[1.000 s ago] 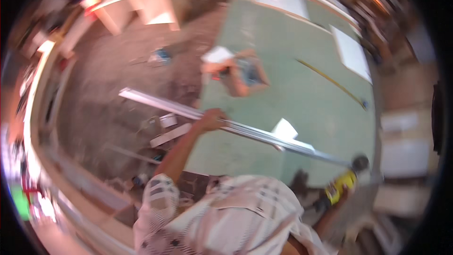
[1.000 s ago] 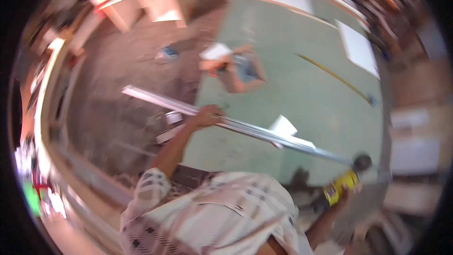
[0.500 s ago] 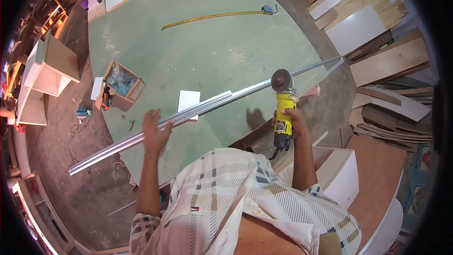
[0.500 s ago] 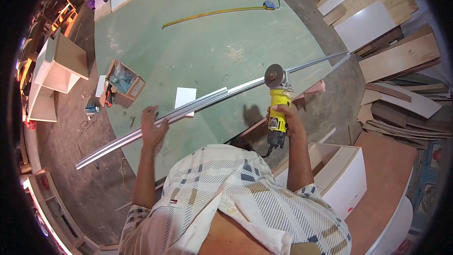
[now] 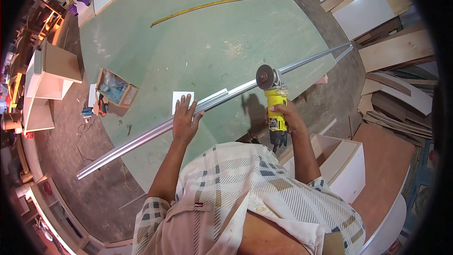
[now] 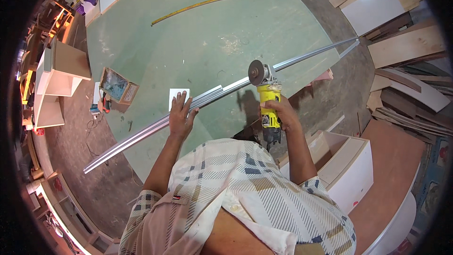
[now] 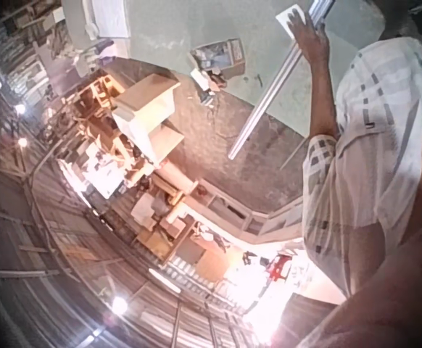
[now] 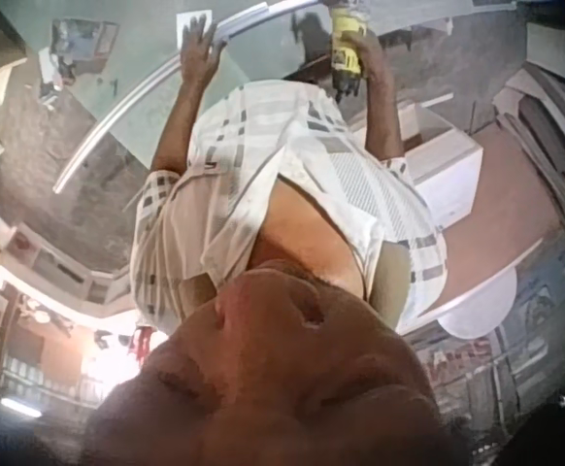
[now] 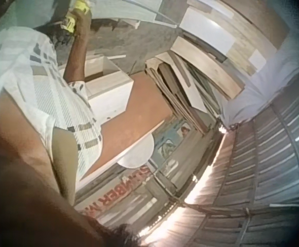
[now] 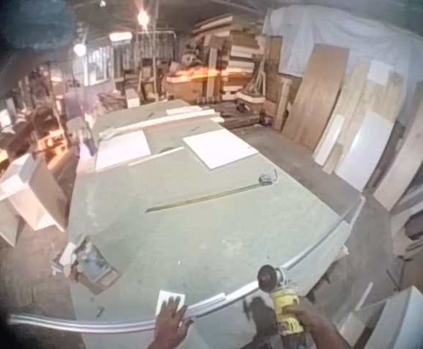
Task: The person cuts metal strips using an angle grinder on a workbench, moving and arranging the pieces as they work.
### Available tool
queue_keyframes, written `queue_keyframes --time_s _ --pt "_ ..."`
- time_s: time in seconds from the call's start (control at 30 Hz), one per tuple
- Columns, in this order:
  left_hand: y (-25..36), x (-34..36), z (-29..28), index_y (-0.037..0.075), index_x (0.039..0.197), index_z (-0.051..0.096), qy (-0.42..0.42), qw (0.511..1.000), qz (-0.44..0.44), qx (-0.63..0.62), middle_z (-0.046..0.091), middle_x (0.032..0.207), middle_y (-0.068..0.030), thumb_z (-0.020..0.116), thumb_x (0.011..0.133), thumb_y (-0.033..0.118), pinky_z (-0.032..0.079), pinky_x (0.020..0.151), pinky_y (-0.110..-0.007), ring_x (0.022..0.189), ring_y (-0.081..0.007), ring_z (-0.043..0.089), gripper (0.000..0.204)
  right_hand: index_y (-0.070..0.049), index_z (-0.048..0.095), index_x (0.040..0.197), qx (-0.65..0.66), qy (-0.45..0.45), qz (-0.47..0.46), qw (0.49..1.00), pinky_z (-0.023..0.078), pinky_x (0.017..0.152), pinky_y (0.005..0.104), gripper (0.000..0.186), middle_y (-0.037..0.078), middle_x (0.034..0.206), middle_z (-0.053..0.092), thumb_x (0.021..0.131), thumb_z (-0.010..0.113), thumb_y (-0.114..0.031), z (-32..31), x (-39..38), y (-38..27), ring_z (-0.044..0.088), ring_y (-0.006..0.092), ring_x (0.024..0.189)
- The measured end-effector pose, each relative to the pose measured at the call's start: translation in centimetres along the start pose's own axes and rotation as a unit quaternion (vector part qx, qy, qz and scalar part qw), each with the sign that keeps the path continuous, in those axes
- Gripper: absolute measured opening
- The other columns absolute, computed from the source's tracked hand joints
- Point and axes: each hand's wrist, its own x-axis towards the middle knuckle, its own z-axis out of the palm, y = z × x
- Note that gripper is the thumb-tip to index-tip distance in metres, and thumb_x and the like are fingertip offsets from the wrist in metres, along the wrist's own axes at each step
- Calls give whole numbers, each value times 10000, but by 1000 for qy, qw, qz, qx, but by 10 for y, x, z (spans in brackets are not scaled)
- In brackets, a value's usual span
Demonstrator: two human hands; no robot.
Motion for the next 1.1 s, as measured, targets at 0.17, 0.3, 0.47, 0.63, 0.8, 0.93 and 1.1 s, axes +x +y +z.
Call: queue_keyframes --time_s 0.17,0.3,0.47,0.63,0.8,0.93,1.1 --pt "-2 2 3 33 1274 638 17 1000 10 -13 513 1466 -179 692 918 283 305 1174 -527 1382 -387 452 439 11 582 1082 -24 -12 34 999 574 609 328 385 98 816 666 761 730 -141 8 11 1 687 206 658" --pt "-4 3 4 31 1257 646 25 999 10 -27 531 1451 -174 708 905 266 314 1168 -529 1379 -385 458 428 10 580 1108 -104 -18 65 992 558 615 310 408 83 834 669 759 741 -124 18 15 2 681 185 664" --pt "-4 2 5 32 1249 649 25 999 11 -24 551 1438 -148 719 891 239 321 1167 -530 1376 -373 465 419 1 581 1112 -119 -15 100 988 546 596 305 434 69 814 660 731 759 -107 33 20 3 672 169 650" --pt "-5 2 5 41 1263 645 31 999 9 -36 554 1436 -142 716 893 239 321 1169 -526 1377 -366 466 425 0 583 1092 -121 -28 116 985 547 585 310 415 73 800 665 730 756 -101 49 29 2 670 170 645" --pt "-7 2 6 46 1277 637 40 998 11 -36 554 1437 -139 710 899 249 322 1169 -525 1375 -364 468 435 7 586 1087 -135 -15 130 982 550 577 312 411 80 810 671 730 757 -105 55 32 0 671 174 642" --pt "-8 1 7 49 1284 632 33 999 10 -33 551 1440 -140 707 905 261 326 1166 -525 1372 -364 472 440 10 586 1092 -137 -14 138 981 550 578 311 415 82 814 671 730 754 -103 54 35 0 671 174 645" --pt "-8 1 8 52 1287 630 28 999 9 -25 543 1447 -141 706 907 264 327 1166 -523 1371 -363 473 442 18 582 1107 -136 -11 143 980 560 563 321 438 89 820 672 722 754 -103 53 38 1 682 194 631"
